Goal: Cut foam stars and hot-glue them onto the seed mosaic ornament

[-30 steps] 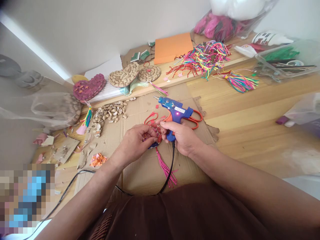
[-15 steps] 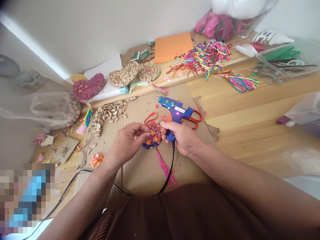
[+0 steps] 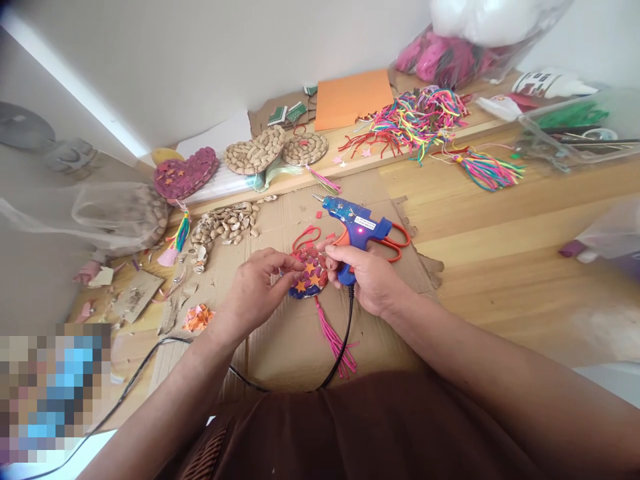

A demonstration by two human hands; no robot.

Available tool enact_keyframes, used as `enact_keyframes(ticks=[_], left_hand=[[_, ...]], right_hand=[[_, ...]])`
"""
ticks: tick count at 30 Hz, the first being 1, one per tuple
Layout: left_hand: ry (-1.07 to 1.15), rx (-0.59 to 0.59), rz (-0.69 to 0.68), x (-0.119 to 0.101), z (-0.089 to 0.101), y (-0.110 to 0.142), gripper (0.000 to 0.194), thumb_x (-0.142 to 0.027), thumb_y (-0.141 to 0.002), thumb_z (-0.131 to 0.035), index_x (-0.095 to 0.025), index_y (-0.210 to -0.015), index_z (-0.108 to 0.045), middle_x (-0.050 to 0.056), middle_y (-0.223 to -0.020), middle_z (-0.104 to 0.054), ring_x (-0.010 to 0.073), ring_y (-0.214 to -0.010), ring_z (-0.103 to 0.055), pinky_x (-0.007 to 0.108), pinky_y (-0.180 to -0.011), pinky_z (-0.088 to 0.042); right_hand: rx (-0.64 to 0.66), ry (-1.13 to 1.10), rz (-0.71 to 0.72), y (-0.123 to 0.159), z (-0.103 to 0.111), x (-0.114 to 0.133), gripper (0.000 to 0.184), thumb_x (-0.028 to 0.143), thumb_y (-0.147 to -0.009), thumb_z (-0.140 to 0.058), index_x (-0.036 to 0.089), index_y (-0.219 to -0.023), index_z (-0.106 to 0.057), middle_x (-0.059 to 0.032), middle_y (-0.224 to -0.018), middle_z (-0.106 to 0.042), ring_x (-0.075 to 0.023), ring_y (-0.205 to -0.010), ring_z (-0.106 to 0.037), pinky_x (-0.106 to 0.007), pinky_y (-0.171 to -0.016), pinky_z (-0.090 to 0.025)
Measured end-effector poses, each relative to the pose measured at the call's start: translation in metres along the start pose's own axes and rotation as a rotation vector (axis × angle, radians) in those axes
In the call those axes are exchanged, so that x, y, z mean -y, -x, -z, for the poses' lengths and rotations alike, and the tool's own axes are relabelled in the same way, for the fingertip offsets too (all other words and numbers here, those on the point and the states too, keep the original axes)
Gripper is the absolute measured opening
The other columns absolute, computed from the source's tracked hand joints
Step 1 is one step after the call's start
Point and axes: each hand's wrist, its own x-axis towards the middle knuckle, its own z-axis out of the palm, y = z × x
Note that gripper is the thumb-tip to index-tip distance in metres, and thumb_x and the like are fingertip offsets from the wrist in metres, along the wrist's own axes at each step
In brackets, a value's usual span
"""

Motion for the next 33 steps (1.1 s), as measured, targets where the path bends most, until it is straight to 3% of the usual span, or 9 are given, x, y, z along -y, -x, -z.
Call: enact_keyframes(ticks=[17, 33], left_hand=[[-0.055, -0.079, 0.057, 0.015, 0.012, 0.011, 0.014, -0.015, -0.088, -0.059, -0.023, -0.093, -0.07, 0.002, -0.09, -0.072, 0.0191, -0.09, -0.064, 0.034, -0.084, -0.049], [-0.006, 0.003, 0.063, 0.007, 0.008, 0.004, 0.019, -0.008, -0.085, -0.06, -0.022, -0.092, -0.071, 0.002, -0.092, -0.071, 0.0188, -0.091, -0.063, 0.035, -0.087, -0.048]], right_hand=[[-0.023, -0.005, 0.003, 0.0, -0.001, 0.0, 0.019, 0.03, -0.069, -0.075, 0.016, -0.082, -0.072, 0.0025, -0.06, -0.053, -0.0107, -0.051, -0.047, -0.025, -0.044, -0.031], [-0.026, 0.004, -0.009, 0.0, -0.002, 0.001, 0.021, 0.031, -0.068, -0.076, 0.017, -0.082, -0.071, 0.0033, -0.059, -0.052, -0.0105, -0.051, -0.047, -0.024, -0.044, -0.032]])
